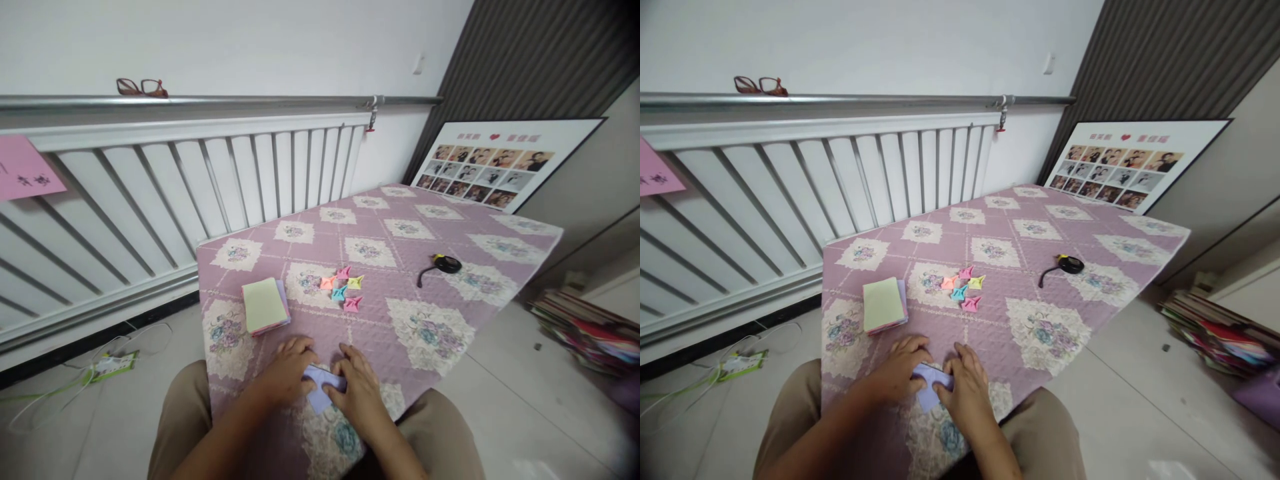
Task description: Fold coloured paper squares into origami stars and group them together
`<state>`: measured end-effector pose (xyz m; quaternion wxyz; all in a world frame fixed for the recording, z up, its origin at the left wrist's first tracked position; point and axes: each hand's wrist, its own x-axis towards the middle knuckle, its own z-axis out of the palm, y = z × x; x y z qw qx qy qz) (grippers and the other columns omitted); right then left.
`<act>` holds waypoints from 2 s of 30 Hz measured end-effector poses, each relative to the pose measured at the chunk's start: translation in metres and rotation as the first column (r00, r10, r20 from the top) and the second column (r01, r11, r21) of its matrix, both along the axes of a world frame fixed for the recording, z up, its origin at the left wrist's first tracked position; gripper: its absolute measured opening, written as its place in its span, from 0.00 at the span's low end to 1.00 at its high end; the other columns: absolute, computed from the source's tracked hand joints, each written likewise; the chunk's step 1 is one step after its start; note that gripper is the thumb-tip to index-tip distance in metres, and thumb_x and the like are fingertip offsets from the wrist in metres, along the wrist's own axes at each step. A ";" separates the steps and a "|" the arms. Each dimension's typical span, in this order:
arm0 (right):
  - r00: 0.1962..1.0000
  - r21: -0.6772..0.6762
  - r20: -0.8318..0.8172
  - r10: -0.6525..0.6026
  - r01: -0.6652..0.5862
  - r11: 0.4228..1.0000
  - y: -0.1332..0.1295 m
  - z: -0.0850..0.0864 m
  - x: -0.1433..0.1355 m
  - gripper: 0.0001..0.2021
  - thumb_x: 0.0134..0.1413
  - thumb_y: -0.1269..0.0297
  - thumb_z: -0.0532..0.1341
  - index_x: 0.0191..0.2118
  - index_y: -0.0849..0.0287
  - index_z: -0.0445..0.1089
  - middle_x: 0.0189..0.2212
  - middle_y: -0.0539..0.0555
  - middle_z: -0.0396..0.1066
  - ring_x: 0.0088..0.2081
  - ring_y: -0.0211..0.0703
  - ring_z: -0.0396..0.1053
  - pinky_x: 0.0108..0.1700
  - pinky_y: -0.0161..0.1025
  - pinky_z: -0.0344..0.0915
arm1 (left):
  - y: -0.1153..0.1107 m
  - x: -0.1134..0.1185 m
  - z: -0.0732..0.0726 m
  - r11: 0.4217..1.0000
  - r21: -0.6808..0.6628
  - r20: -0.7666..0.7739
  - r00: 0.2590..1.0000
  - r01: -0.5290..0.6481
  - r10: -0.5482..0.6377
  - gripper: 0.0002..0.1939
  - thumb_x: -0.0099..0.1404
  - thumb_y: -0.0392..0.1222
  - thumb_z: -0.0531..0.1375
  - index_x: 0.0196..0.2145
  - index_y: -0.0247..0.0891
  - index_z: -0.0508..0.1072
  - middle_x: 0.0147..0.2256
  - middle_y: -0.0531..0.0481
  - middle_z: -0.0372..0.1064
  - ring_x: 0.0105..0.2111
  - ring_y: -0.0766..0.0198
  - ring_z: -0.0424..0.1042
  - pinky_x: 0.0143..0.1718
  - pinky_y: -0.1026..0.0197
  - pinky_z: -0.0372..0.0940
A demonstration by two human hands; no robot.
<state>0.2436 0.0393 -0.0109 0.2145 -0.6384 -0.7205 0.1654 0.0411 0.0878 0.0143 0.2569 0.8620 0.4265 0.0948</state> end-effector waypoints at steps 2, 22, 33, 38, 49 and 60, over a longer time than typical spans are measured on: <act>1.000 0.012 -0.018 0.006 -0.006 1.000 0.000 0.000 0.000 0.07 0.46 0.65 0.65 0.33 0.54 0.68 0.60 0.60 0.62 0.64 0.59 0.54 0.58 0.56 0.55 | 0.000 0.000 0.000 1.000 0.003 0.004 1.000 -0.001 0.001 0.19 0.56 0.41 0.63 0.47 0.46 0.70 0.59 0.47 0.57 0.60 0.50 0.53 0.58 0.44 0.51; 0.998 0.145 -0.055 0.036 -0.028 0.989 -0.006 0.001 0.000 0.08 0.51 0.66 0.63 0.39 0.51 0.73 0.56 0.57 0.67 0.59 0.55 0.62 0.57 0.55 0.58 | -0.007 -0.004 -0.004 0.996 0.084 0.072 0.997 -0.024 0.018 0.13 0.59 0.39 0.62 0.44 0.43 0.72 0.58 0.47 0.62 0.59 0.53 0.57 0.57 0.48 0.51; 0.998 0.095 -0.001 0.062 -0.062 0.994 -0.007 0.006 -0.002 0.10 0.53 0.63 0.62 0.42 0.49 0.73 0.59 0.56 0.65 0.62 0.57 0.58 0.58 0.59 0.56 | -0.008 -0.004 -0.004 0.996 0.082 0.084 0.996 -0.017 0.010 0.12 0.58 0.37 0.61 0.42 0.42 0.72 0.58 0.48 0.62 0.59 0.53 0.57 0.57 0.48 0.51; 0.998 0.098 -0.013 0.054 -0.052 0.994 -0.007 0.004 -0.003 0.06 0.54 0.66 0.60 0.37 0.51 0.73 0.59 0.55 0.65 0.62 0.56 0.57 0.57 0.59 0.54 | -0.007 -0.004 -0.007 0.995 0.098 0.084 0.996 -0.031 0.023 0.13 0.58 0.38 0.62 0.42 0.42 0.71 0.58 0.47 0.62 0.59 0.53 0.57 0.58 0.49 0.51; 0.997 0.135 0.021 0.075 -0.077 0.988 -0.007 0.000 0.000 0.04 0.53 0.68 0.61 0.35 0.51 0.72 0.58 0.55 0.66 0.61 0.56 0.58 0.57 0.57 0.57 | 0.001 -0.008 -0.004 0.987 0.160 0.013 0.999 0.031 -0.034 0.03 0.61 0.41 0.63 0.34 0.42 0.74 0.54 0.50 0.65 0.54 0.54 0.61 0.52 0.52 0.56; 0.985 0.416 0.141 0.099 -0.150 0.897 -0.019 -0.006 0.003 0.03 0.58 0.69 0.61 0.35 0.53 0.72 0.46 0.55 0.72 0.53 0.53 0.65 0.52 0.49 0.61 | -0.010 -0.013 -0.018 0.923 0.355 -0.154 0.983 0.150 -0.100 0.09 0.71 0.40 0.54 0.33 0.39 0.71 0.37 0.50 0.68 0.39 0.58 0.63 0.41 0.55 0.57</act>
